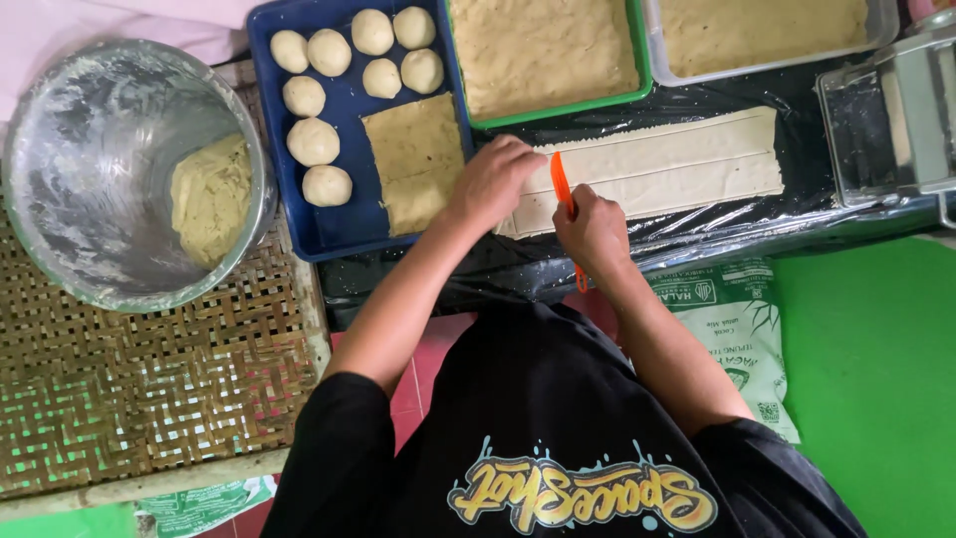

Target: Flatten dough using a manual pasta machine and cut it into square pieces using a plastic scraper.

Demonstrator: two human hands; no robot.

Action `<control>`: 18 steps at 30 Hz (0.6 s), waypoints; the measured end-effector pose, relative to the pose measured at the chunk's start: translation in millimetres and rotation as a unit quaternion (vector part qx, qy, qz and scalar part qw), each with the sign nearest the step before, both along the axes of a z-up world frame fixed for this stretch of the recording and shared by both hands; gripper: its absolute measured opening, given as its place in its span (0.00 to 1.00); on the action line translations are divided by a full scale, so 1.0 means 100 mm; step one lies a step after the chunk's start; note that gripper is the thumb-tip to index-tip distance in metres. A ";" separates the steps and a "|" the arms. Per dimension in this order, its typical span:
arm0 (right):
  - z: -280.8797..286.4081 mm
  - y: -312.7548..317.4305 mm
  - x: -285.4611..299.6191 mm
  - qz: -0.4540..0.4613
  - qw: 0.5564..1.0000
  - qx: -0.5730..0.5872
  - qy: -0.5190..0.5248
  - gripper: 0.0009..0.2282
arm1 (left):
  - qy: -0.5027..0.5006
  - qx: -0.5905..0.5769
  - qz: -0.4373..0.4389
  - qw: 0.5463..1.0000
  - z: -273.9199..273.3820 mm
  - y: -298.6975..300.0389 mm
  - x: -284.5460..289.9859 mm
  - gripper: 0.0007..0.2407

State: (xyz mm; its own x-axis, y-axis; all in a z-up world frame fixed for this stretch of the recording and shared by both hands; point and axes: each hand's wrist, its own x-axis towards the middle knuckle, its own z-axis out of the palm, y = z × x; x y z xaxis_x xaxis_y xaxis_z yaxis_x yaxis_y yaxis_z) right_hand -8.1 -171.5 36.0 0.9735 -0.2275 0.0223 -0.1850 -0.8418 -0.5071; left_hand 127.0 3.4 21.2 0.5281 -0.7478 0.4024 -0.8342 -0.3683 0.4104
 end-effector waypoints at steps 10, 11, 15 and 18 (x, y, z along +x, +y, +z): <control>-0.11 0.02 0.29 -0.014 0.999 0.000 0.040 0.09 | 0.028 0.025 0.012 0.999 -0.01 0.03 0.17 0.14; -0.11 0.03 0.29 -0.011 0.999 -0.002 0.041 0.09 | 0.031 0.046 0.020 0.998 0.03 0.03 0.17 0.15; -0.20 0.01 0.35 -0.008 0.999 -0.003 0.044 0.08 | 0.035 0.060 0.019 0.997 -0.01 0.03 0.19 0.15; -0.19 0.00 0.36 -0.006 0.999 -0.002 0.040 0.09 | 0.032 0.061 0.027 0.997 0.01 0.02 0.18 0.14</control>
